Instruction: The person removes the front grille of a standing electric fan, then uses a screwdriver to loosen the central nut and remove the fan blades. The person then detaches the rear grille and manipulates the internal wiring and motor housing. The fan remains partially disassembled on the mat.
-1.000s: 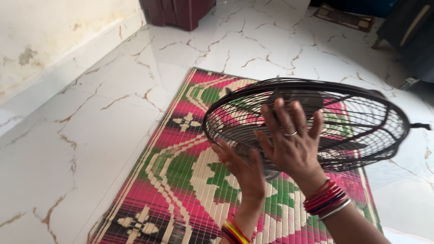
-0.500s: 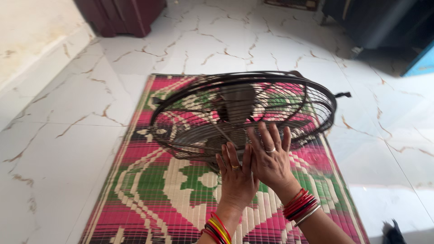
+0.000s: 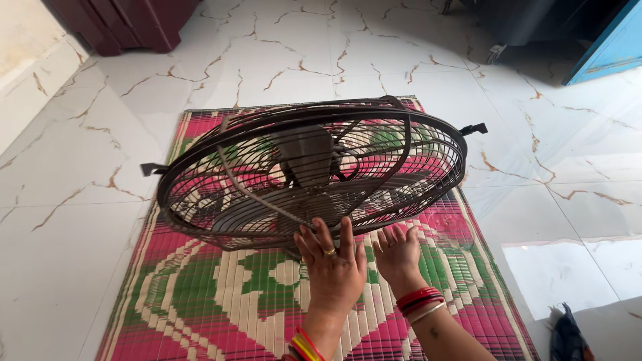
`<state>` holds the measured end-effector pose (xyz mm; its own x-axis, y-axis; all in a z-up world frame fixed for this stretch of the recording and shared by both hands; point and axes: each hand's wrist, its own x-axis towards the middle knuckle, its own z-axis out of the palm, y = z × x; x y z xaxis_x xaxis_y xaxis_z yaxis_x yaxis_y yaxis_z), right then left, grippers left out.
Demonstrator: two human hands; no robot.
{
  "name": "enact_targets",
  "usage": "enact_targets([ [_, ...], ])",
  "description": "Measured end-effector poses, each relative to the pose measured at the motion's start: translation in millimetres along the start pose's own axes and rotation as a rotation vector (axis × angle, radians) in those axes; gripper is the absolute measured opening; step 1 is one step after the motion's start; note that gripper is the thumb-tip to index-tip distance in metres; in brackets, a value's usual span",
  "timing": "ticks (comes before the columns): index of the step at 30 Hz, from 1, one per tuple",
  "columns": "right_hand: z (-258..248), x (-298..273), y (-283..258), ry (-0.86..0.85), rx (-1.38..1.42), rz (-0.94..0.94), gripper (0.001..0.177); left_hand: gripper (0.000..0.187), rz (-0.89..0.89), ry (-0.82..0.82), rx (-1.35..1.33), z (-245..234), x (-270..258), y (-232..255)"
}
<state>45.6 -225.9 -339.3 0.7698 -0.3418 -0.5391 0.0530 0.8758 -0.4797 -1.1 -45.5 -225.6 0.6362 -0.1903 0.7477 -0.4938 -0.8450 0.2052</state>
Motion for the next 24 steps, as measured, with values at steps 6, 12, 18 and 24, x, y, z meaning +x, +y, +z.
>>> enact_targets([
  [6, 34, 2, -14, -0.095, 0.206, 0.068, 0.094, 0.084, -0.002, 0.018, -0.003, -4, -1, 4],
  [12, 36, 6, -24, -0.123, 0.183, 0.101, 0.052, 0.086, -0.006, -0.001, -0.031, -8, -3, 5],
  [18, 20, 21, -24, -0.169, -0.029, 0.080, 0.031, 0.089, -0.018, -0.039, -0.051, -8, -6, 7],
  [24, 4, 41, -24, -0.249, -0.149, -0.010, 0.030, 0.089, -0.004, -0.015, -0.066, -7, -6, 5],
])
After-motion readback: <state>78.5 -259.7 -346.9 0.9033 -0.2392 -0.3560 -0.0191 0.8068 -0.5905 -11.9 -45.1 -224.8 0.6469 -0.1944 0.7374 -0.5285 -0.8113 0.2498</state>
